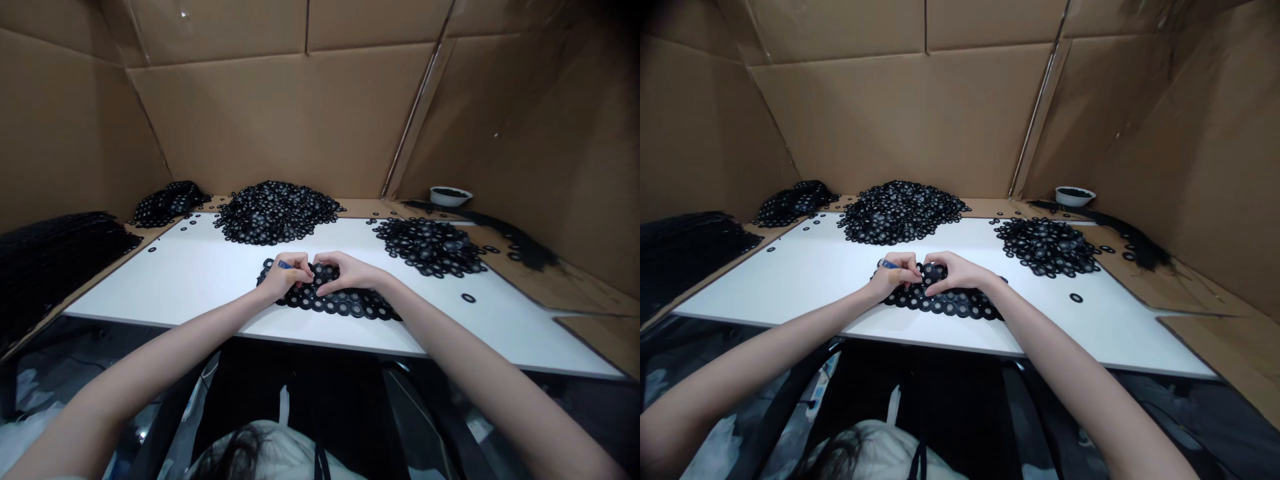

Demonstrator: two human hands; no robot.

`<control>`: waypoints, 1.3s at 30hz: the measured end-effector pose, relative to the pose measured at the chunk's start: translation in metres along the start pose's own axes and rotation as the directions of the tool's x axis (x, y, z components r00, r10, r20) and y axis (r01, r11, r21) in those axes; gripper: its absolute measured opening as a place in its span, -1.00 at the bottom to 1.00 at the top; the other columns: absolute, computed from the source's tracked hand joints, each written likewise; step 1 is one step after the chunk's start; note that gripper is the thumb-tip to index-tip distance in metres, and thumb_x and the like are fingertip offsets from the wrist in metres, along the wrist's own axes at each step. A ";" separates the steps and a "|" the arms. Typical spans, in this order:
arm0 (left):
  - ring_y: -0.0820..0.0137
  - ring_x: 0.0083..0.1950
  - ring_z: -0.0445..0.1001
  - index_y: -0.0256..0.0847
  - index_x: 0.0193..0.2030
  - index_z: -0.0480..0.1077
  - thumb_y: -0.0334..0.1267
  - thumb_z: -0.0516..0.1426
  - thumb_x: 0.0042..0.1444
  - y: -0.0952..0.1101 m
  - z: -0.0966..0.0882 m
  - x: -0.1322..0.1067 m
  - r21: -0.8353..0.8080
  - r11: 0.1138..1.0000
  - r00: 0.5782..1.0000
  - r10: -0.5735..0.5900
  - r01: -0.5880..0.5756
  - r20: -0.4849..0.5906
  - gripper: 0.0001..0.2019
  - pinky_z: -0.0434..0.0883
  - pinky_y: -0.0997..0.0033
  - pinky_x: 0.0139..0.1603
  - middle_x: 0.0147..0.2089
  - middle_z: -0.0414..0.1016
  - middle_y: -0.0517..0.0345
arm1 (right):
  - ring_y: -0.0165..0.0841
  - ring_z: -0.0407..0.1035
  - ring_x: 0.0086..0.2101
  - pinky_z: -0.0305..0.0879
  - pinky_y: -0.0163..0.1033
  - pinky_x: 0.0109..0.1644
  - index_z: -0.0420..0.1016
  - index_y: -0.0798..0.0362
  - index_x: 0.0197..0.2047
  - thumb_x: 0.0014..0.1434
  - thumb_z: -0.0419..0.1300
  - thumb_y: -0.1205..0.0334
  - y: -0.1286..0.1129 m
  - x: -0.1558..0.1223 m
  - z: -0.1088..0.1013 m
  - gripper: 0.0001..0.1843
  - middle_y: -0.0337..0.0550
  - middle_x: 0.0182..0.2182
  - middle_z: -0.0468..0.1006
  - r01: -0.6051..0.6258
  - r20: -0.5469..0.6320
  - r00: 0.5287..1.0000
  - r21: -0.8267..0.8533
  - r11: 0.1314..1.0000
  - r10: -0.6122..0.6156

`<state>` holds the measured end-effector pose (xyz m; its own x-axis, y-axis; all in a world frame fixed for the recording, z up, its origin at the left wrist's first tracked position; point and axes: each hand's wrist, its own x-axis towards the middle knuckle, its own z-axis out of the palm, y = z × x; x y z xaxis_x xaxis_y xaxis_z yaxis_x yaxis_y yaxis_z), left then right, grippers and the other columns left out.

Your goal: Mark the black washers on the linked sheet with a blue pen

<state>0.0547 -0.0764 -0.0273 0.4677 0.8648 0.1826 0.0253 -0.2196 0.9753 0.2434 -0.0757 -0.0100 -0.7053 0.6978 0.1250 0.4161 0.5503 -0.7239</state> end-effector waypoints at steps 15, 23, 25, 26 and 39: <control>0.57 -0.65 0.23 -0.32 -0.66 0.30 -0.40 0.19 -0.28 0.000 -0.001 -0.001 -0.020 1.000 1.000 0.010 -0.010 0.002 -0.88 0.13 0.53 -0.60 -0.67 0.27 0.30 | -0.38 0.17 -0.36 0.10 -0.29 -0.27 0.30 0.06 -0.35 -0.10 0.33 0.03 -0.001 0.000 0.000 -0.62 -0.30 -0.41 0.28 0.008 0.014 1.000 0.005 1.000 -0.008; 0.58 -0.67 0.22 -0.33 -0.69 0.28 -0.41 0.18 -0.28 0.000 -0.002 -0.002 -0.033 0.999 1.000 0.021 -0.020 0.014 -0.87 0.11 0.55 -0.62 -0.68 0.27 0.30 | -0.39 0.15 -0.36 0.08 -0.30 -0.25 0.27 0.06 -0.39 -0.15 0.36 0.02 0.000 0.000 0.000 -0.59 -0.32 -0.44 0.25 0.021 -0.015 1.000 0.028 0.999 -0.020; 0.58 -0.67 0.22 -0.33 -0.67 0.29 -0.41 0.18 -0.28 0.001 -0.002 -0.003 -0.019 1.000 1.000 0.011 -0.010 0.029 -0.88 0.11 0.56 -0.62 -0.68 0.28 0.31 | -0.40 0.14 -0.38 0.07 -0.30 -0.29 0.27 0.06 -0.40 -0.16 0.36 0.00 0.001 0.000 0.000 -0.58 -0.33 -0.45 0.24 0.016 -0.012 1.000 0.025 1.000 -0.016; 0.59 -0.67 0.22 -0.33 -0.67 0.30 -0.42 0.18 -0.28 0.001 -0.001 -0.003 -0.011 1.000 0.999 0.005 -0.005 0.036 -0.89 0.11 0.56 -0.61 -0.68 0.28 0.31 | -0.40 0.14 -0.39 0.07 -0.31 -0.30 0.28 0.06 -0.39 -0.15 0.36 0.00 0.001 0.000 0.001 -0.58 -0.33 -0.45 0.25 0.016 -0.007 1.000 0.025 1.000 -0.016; 0.58 -0.64 0.21 -0.34 -0.64 0.31 -0.40 0.17 -0.26 0.003 0.002 -0.007 0.010 1.000 0.998 0.001 -0.002 0.055 -0.91 0.12 0.57 -0.58 -0.67 0.28 0.30 | -0.36 0.26 -0.31 0.17 -0.27 -0.21 0.35 0.07 -0.34 -0.13 0.37 0.07 0.004 0.001 0.001 -0.63 -0.28 -0.36 0.40 0.041 0.002 0.999 0.051 0.998 -0.041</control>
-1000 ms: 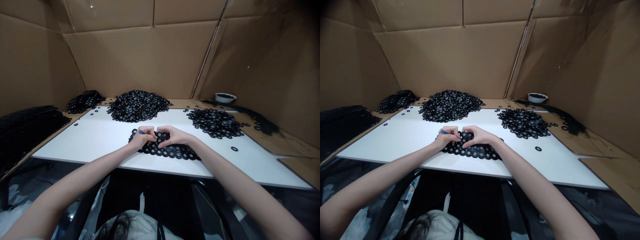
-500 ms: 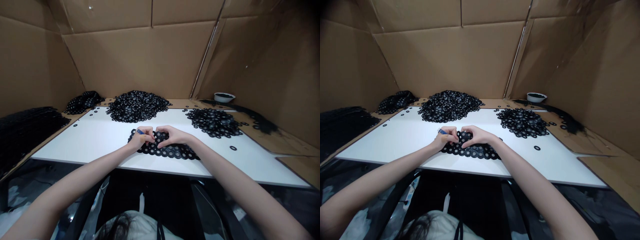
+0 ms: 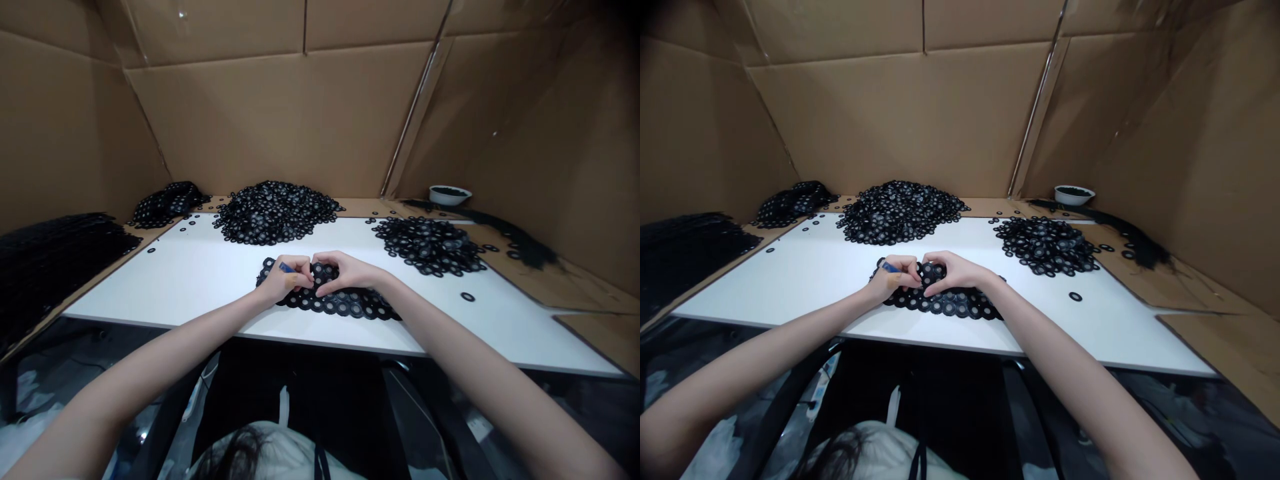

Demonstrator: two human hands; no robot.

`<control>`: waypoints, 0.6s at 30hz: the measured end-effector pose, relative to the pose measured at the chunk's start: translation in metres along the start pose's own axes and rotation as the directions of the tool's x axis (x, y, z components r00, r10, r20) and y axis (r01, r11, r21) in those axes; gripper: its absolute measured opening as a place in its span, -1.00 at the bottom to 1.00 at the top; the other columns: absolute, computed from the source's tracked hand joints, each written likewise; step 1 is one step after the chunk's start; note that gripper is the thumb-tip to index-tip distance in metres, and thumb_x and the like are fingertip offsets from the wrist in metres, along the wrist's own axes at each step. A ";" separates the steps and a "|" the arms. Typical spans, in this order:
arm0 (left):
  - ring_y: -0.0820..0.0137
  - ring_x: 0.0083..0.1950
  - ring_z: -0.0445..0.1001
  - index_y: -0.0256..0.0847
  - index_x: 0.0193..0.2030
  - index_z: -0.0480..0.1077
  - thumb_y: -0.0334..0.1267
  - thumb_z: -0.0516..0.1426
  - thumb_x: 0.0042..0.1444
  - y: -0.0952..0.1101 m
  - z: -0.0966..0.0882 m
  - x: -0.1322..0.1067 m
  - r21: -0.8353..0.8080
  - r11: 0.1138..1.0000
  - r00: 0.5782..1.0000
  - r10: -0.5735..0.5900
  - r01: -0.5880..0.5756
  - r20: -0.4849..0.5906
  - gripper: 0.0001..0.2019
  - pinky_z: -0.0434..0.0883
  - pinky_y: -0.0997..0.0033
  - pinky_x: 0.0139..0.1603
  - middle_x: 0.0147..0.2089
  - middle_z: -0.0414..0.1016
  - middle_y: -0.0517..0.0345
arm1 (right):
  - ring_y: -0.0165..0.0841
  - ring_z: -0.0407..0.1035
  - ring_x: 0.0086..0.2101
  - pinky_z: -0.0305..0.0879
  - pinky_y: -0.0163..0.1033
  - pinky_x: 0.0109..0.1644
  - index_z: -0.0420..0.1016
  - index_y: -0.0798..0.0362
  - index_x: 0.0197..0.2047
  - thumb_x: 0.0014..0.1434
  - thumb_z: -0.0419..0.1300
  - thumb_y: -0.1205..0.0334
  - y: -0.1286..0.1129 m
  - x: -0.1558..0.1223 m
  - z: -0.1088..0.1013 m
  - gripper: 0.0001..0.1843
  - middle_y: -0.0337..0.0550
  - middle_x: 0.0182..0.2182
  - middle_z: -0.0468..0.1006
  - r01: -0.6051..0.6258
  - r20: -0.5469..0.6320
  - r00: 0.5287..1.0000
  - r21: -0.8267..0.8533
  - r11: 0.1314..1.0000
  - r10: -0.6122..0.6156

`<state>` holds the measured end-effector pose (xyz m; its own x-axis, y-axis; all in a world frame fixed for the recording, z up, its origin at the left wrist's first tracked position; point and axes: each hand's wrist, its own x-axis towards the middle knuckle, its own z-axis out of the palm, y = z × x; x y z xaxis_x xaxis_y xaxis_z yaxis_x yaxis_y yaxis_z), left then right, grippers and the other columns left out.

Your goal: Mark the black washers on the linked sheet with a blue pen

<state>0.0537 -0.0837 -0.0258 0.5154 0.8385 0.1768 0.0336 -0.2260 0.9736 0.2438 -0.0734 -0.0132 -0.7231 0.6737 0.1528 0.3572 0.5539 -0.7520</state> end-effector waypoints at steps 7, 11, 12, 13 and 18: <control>0.55 -0.56 0.21 -0.34 -0.64 0.32 -0.41 0.14 -0.24 -0.004 -0.001 -0.001 0.069 0.995 0.997 0.073 -0.074 0.015 -0.92 0.12 0.55 -0.50 -0.65 0.29 0.27 | -0.35 0.29 -0.29 0.19 -0.26 -0.17 0.39 0.07 -0.30 -0.13 0.37 0.08 -0.001 0.000 0.000 -0.64 -0.28 -0.33 0.45 0.008 0.012 1.000 0.031 0.999 -0.008; 0.56 -0.54 0.18 -0.34 -0.64 0.32 -0.40 0.13 -0.22 -0.007 -0.002 -0.001 0.091 0.990 0.994 0.105 -0.107 0.027 -0.92 0.10 0.54 -0.48 -0.64 0.28 0.27 | -0.35 0.30 -0.30 0.20 -0.26 -0.18 0.39 0.07 -0.30 -0.13 0.37 0.10 -0.003 0.000 0.000 -0.64 -0.28 -0.34 0.45 0.003 0.020 1.000 0.042 0.999 -0.004; 0.56 -0.54 0.18 -0.34 -0.64 0.32 -0.40 0.13 -0.22 -0.007 -0.002 -0.001 0.094 0.990 0.994 0.105 -0.108 0.032 -0.92 0.10 0.54 -0.48 -0.64 0.28 0.27 | -0.35 0.30 -0.30 0.20 -0.26 -0.18 0.40 0.07 -0.30 -0.13 0.37 0.10 -0.004 -0.001 -0.001 -0.64 -0.28 -0.34 0.45 0.002 0.021 1.000 0.043 0.999 -0.003; 0.55 -0.55 0.18 -0.34 -0.64 0.32 -0.40 0.13 -0.22 -0.007 -0.002 -0.001 0.095 0.990 0.994 0.104 -0.107 0.037 -0.91 0.09 0.54 -0.48 -0.65 0.28 0.27 | -0.35 0.30 -0.30 0.20 -0.26 -0.18 0.40 0.07 -0.31 -0.13 0.37 0.10 -0.004 -0.001 -0.001 -0.65 -0.28 -0.34 0.45 0.001 0.023 1.000 0.041 0.999 -0.002; 0.55 -0.55 0.18 -0.34 -0.65 0.31 -0.40 0.13 -0.22 -0.007 -0.002 0.000 0.086 0.991 0.994 0.096 -0.100 0.055 -0.91 0.09 0.54 -0.49 -0.65 0.28 0.27 | -0.35 0.28 -0.31 0.20 -0.26 -0.19 0.39 0.07 -0.31 -0.13 0.36 0.07 -0.005 -0.001 -0.001 -0.64 -0.27 -0.36 0.43 -0.008 0.017 1.000 0.007 1.000 0.008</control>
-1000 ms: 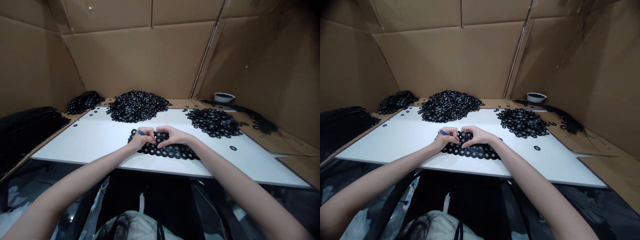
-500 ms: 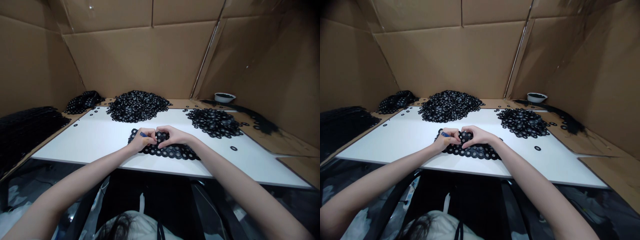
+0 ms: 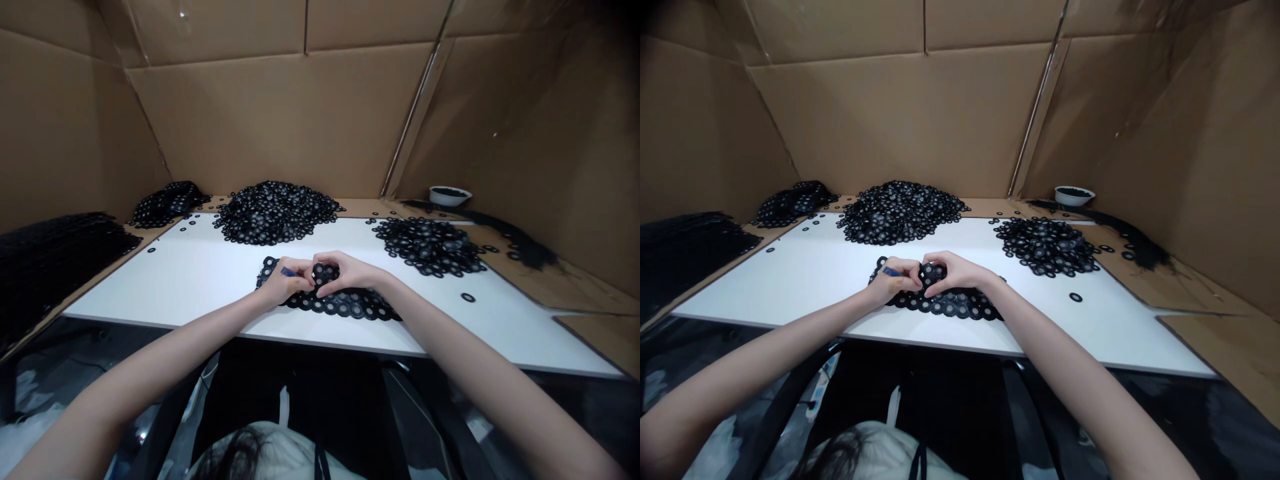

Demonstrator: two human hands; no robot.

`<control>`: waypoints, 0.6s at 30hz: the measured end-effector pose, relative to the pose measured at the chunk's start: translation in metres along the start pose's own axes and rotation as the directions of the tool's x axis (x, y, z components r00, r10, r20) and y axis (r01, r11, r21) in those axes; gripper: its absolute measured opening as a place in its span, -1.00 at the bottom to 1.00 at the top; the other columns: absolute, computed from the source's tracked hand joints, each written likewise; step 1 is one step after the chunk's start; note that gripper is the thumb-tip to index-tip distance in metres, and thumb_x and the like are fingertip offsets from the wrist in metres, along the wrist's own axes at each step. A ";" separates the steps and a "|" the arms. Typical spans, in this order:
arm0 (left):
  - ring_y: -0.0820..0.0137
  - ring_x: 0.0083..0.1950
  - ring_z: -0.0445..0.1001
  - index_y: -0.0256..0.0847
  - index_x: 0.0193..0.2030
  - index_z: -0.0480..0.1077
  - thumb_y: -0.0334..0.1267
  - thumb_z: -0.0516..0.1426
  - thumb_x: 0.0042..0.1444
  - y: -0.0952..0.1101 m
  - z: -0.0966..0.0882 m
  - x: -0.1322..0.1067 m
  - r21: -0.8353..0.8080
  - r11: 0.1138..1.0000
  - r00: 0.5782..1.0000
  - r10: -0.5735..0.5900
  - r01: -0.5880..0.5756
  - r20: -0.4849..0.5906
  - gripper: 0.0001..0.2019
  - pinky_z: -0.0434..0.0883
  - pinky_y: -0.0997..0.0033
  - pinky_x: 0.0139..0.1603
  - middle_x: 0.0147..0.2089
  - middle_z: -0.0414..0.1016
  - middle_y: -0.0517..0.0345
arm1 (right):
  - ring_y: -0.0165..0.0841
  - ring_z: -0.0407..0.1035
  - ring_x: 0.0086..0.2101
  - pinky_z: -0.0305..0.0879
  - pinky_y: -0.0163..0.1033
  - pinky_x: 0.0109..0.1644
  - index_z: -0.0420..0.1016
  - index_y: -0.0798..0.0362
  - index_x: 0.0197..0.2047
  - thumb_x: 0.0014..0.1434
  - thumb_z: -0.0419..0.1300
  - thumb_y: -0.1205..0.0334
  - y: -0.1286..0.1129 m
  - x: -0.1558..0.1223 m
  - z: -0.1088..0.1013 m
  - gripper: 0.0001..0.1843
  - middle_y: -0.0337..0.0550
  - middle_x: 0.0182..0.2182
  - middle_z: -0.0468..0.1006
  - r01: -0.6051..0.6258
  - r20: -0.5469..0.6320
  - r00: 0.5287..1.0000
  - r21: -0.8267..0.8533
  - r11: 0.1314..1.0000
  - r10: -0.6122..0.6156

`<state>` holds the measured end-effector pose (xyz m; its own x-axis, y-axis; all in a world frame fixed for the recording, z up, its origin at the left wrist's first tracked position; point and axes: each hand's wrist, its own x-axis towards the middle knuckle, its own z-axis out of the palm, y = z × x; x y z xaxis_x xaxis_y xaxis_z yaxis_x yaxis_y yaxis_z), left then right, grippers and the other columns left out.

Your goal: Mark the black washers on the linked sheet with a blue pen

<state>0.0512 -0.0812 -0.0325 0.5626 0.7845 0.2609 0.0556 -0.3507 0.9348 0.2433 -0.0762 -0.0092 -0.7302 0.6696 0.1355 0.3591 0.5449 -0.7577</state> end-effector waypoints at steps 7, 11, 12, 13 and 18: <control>0.54 -0.52 0.18 -0.33 -0.64 0.31 -0.41 0.10 -0.18 -0.001 0.000 -0.003 0.103 0.989 0.994 0.105 -0.106 0.020 -0.91 0.11 0.54 -0.46 -0.62 0.30 0.25 | -0.39 0.21 -0.37 0.13 -0.29 -0.27 0.33 0.07 -0.38 -0.14 0.36 0.03 0.002 0.001 0.000 -0.63 -0.32 -0.42 0.35 0.006 -0.004 1.000 -0.014 1.000 -0.007; 0.54 -0.53 0.19 -0.32 -0.64 0.30 -0.43 0.04 -0.13 0.004 0.000 -0.007 0.209 0.956 0.978 0.196 -0.206 0.068 -0.87 0.12 0.54 -0.47 -0.62 0.29 0.24 | -0.42 0.16 -0.40 0.09 -0.31 -0.30 0.28 0.07 -0.43 -0.15 0.36 0.05 -0.001 0.001 0.000 -0.62 -0.34 -0.47 0.27 0.022 -0.015 1.000 0.000 1.000 -0.022; 0.54 -0.54 0.19 -0.31 -0.63 0.30 -0.43 0.03 -0.12 0.005 0.001 -0.008 0.234 0.943 0.972 0.221 -0.234 0.084 -0.87 0.13 0.54 -0.47 -0.62 0.29 0.24 | -0.42 0.16 -0.39 0.09 -0.31 -0.29 0.28 0.07 -0.43 -0.15 0.36 0.06 -0.002 0.001 0.000 -0.62 -0.34 -0.47 0.27 0.027 -0.012 1.000 0.009 1.000 -0.027; 0.54 -0.53 0.21 -0.31 -0.63 0.29 -0.43 0.02 -0.11 0.006 0.001 -0.008 0.258 0.930 0.965 0.243 -0.262 0.101 -0.86 0.13 0.54 -0.46 -0.61 0.29 0.24 | -0.41 0.17 -0.39 0.09 -0.31 -0.29 0.28 0.07 -0.43 -0.14 0.36 0.07 -0.002 0.001 0.000 -0.63 -0.34 -0.46 0.28 0.032 -0.008 0.999 0.019 0.999 -0.031; 0.53 -0.53 0.22 -0.28 -0.63 0.27 -0.44 -0.01 -0.08 0.009 0.001 -0.009 0.344 0.884 0.947 0.275 -0.317 0.166 -0.84 0.16 0.54 -0.43 -0.61 0.27 0.24 | -0.41 0.16 -0.39 0.08 -0.31 -0.30 0.24 0.06 -0.45 -0.15 0.35 0.07 -0.002 0.002 0.000 -0.62 -0.33 -0.48 0.26 0.019 -0.002 1.000 0.034 0.999 -0.019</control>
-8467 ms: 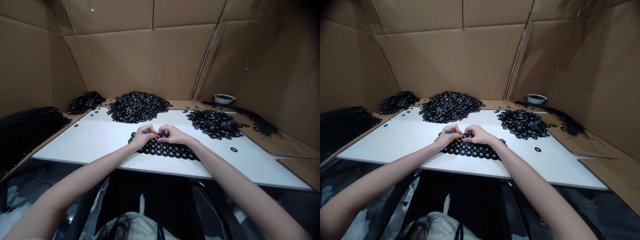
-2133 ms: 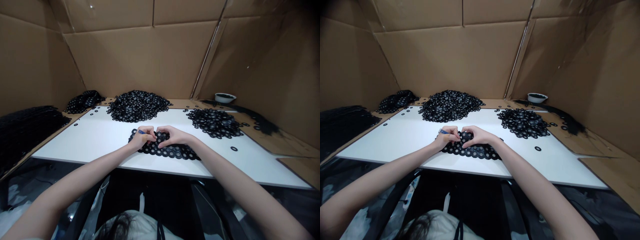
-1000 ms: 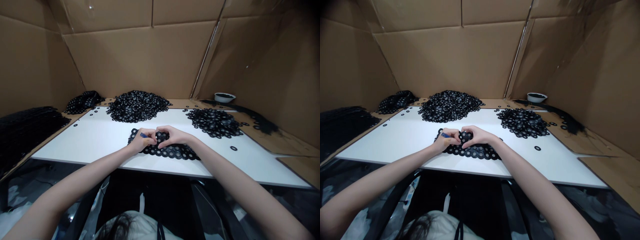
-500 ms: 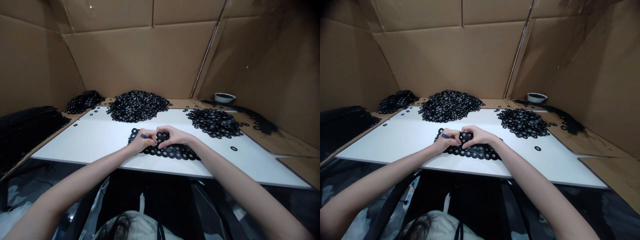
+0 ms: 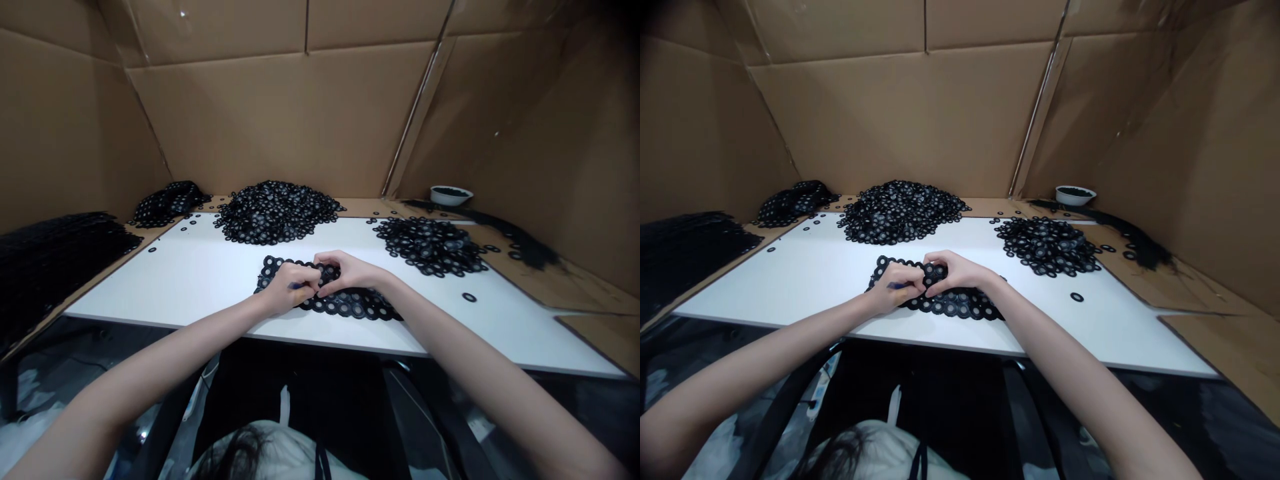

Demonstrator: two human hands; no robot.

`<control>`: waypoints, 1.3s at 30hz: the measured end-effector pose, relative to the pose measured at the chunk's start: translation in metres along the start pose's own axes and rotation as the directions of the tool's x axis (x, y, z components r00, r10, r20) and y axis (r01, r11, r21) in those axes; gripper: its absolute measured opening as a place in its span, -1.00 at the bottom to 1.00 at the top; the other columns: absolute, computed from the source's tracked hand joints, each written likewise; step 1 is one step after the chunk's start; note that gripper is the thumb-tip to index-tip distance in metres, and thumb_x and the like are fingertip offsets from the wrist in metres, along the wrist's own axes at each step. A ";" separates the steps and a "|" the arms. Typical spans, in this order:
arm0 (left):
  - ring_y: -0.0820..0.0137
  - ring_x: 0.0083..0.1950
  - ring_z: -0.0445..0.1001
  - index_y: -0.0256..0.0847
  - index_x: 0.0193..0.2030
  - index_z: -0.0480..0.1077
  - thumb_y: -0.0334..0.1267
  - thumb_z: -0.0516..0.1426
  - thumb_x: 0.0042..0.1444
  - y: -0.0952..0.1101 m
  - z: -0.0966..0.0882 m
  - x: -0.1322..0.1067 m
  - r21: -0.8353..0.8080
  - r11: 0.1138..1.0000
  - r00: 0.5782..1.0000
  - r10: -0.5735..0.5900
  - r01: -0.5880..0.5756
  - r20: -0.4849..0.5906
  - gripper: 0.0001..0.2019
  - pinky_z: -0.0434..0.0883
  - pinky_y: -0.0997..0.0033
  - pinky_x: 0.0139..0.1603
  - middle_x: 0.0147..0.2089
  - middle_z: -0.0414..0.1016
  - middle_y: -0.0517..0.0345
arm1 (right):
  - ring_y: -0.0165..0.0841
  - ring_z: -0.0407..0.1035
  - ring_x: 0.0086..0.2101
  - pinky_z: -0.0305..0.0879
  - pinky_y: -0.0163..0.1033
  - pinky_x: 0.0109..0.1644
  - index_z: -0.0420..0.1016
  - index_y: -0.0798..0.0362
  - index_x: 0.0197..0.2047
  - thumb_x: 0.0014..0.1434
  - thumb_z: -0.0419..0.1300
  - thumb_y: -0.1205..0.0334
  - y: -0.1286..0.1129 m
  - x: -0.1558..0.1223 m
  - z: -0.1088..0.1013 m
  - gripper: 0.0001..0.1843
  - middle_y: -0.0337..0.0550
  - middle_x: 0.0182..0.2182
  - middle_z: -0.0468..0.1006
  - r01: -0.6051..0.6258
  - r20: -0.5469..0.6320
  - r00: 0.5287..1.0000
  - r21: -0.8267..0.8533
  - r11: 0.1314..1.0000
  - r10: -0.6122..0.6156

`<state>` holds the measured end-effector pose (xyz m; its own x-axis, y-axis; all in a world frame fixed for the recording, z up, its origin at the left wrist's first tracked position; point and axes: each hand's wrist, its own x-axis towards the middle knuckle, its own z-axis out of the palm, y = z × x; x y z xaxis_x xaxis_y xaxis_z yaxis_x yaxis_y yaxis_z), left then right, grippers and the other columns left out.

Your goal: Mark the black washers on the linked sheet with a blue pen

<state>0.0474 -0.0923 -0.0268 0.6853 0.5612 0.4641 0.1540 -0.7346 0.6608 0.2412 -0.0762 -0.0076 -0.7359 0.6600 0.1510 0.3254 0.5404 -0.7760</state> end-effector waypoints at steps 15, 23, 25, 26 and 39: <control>0.53 -0.53 0.20 -0.31 -0.65 0.28 -0.38 0.03 -0.09 -0.003 0.001 0.004 -0.151 0.985 0.995 -0.081 0.088 0.056 -0.84 0.16 0.54 -0.45 -0.62 0.25 0.24 | -0.40 0.21 -0.36 0.12 -0.31 -0.27 0.30 0.07 -0.41 -0.16 0.36 0.14 0.003 0.000 0.001 -0.66 -0.33 -0.44 0.30 0.005 0.004 1.000 0.022 1.000 -0.005; 0.54 -0.55 0.17 -0.32 -0.64 0.31 -0.38 0.04 -0.12 -0.007 0.002 0.005 -0.226 0.963 0.986 -0.128 0.148 0.103 -0.86 0.13 0.54 -0.49 -0.63 0.23 0.25 | -0.38 0.23 -0.34 0.14 -0.29 -0.23 0.33 0.08 -0.39 -0.14 0.35 0.11 0.003 0.000 0.001 -0.67 -0.30 -0.42 0.34 0.007 0.009 1.000 -0.001 1.000 -0.007; 0.54 -0.56 0.16 -0.32 -0.64 0.30 -0.38 0.04 -0.13 -0.006 0.002 0.005 -0.238 0.957 0.983 -0.144 0.166 0.110 -0.86 0.13 0.54 -0.50 -0.64 0.22 0.26 | -0.38 0.23 -0.34 0.15 -0.30 -0.23 0.33 0.07 -0.38 -0.13 0.35 0.11 0.003 0.000 0.001 -0.67 -0.30 -0.42 0.34 0.005 0.017 1.000 0.000 1.000 -0.005; 0.54 -0.56 0.16 -0.32 -0.64 0.29 -0.38 0.04 -0.14 -0.006 0.002 0.005 -0.240 0.955 0.982 -0.151 0.174 0.113 -0.86 0.13 0.54 -0.50 -0.64 0.22 0.26 | -0.38 0.23 -0.34 0.15 -0.30 -0.24 0.33 0.07 -0.38 -0.13 0.35 0.11 0.003 0.000 0.001 -0.67 -0.30 -0.42 0.34 0.004 0.018 1.000 -0.002 1.000 -0.004; 0.55 -0.57 0.13 -0.31 -0.67 0.24 -0.41 0.01 -0.17 0.005 -0.001 0.004 -0.171 0.972 0.980 -0.136 0.159 0.142 -0.87 0.10 0.54 -0.51 -0.66 0.23 0.25 | -0.40 0.18 -0.37 0.10 -0.31 -0.27 0.28 0.07 -0.43 -0.15 0.35 0.08 0.003 0.000 0.000 -0.64 -0.33 -0.46 0.27 0.006 0.022 1.000 -0.016 1.000 -0.005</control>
<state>0.0504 -0.0934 -0.0211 0.7523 0.5956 0.2815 0.1374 -0.5598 0.8172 0.2417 -0.0746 -0.0098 -0.7505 0.6455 0.1418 0.3307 0.5526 -0.7651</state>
